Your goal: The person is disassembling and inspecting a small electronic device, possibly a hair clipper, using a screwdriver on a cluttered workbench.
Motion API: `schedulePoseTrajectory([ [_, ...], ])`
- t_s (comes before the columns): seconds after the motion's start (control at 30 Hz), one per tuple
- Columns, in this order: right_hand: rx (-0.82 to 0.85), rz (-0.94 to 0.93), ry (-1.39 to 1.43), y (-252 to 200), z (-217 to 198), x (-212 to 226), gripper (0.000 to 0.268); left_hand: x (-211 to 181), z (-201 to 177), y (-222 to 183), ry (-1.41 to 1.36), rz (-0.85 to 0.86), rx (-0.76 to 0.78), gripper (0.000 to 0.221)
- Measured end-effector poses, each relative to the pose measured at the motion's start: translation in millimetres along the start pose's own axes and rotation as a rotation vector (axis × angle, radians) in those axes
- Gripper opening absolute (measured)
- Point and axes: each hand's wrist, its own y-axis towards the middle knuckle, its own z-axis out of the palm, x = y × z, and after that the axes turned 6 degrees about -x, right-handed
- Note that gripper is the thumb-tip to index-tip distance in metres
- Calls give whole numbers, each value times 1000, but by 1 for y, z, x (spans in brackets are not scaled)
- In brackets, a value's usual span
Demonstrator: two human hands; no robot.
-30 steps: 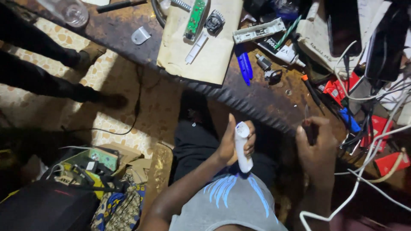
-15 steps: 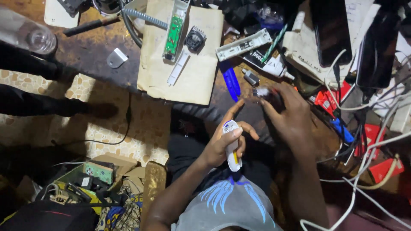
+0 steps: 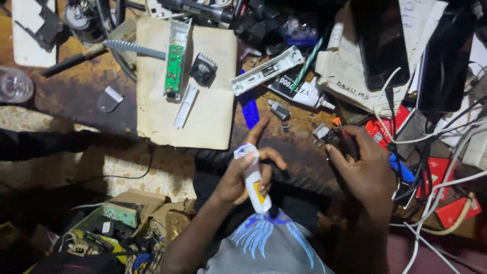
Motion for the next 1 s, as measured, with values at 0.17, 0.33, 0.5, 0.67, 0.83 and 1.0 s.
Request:
schedulePoseTrajectory([
  [0.17,-34,-108,64,7,1,-8,36,-4,-5,4,43,73,40,73],
  [0.33,-8,-49,73,2,-13,6,37,-8,5,-3,15,-3,39,67],
  [0.5,-156,169,157,-15,-17,20,11,1,8,-11,128,91,-24,52],
  [0.67,-58,-141,62,-1,23,62,20,19,-13,-19,293,211,-126,57],
  [0.83,2,-138,-53,17,49,82,32,9,-11,-30,357,236,-184,54],
  [1.0,-92,-39,-25,10,46,90,22,9,-17,-34,380,210,-171,44],
])
